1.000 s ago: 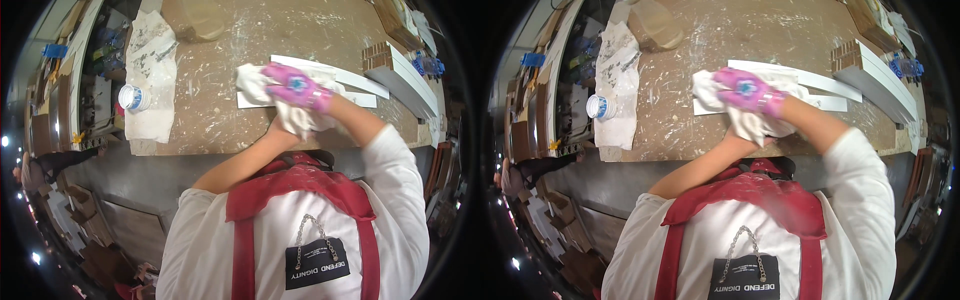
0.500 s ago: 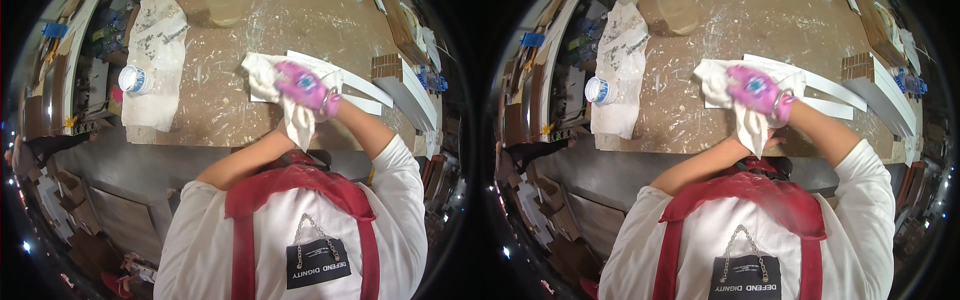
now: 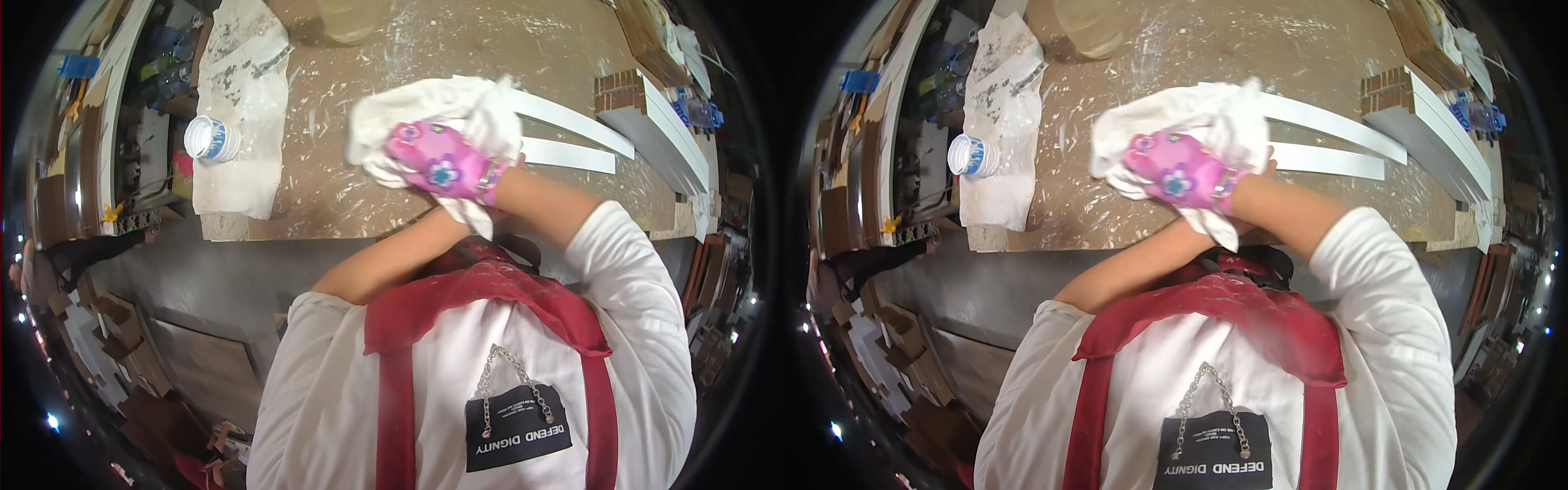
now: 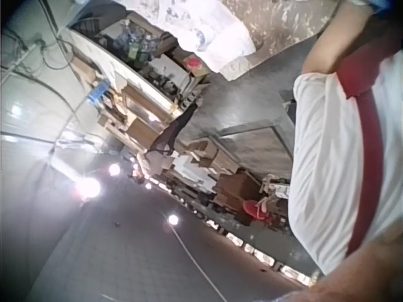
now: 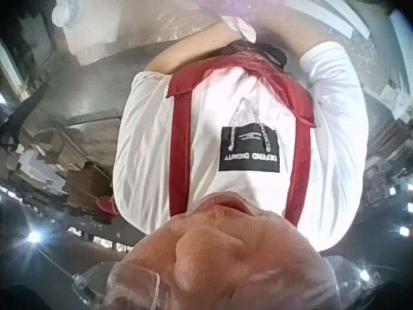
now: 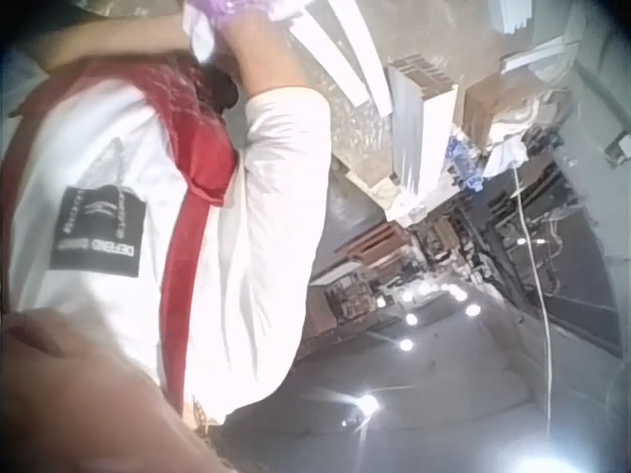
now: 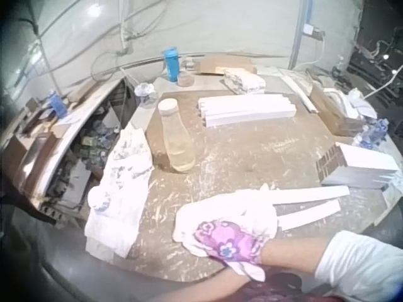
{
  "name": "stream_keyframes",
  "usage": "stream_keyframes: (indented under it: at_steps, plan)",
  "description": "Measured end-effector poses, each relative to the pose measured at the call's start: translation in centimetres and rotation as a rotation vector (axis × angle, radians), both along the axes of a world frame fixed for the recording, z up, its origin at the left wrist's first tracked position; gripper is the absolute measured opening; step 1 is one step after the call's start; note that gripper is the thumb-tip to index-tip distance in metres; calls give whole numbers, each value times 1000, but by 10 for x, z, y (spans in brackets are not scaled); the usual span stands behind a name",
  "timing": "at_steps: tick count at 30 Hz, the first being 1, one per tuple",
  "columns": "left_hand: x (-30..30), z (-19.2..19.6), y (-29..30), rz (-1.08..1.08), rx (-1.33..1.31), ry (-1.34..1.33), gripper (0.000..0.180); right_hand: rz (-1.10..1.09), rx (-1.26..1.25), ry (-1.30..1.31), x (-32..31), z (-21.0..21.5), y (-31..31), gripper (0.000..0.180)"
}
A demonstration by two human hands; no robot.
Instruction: The person cleans white slats one at a time using a white cloth and liquid from a bottle.
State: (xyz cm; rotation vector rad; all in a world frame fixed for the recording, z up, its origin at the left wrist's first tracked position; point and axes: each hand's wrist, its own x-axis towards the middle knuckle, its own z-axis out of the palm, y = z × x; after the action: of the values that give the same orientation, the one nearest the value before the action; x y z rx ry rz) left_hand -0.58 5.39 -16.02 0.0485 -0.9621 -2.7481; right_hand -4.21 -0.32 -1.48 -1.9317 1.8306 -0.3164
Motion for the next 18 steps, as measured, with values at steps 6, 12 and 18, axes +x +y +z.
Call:
stream_keyframes:
  at_steps: [6, 12, 18]
  plan:
    - [26, 38, -30, 65, -1688, -47, 71, -610, -170, -1215, -35, 44, 14, 36]
    - [15, 121, -52, 144, -2010, -2, 56, -971, -775, -1155, -130, 116, 241, 33]
    - [-3, 130, -74, 137, -2097, -165, 51, -1283, -998, -869, -116, 169, 383, 33]
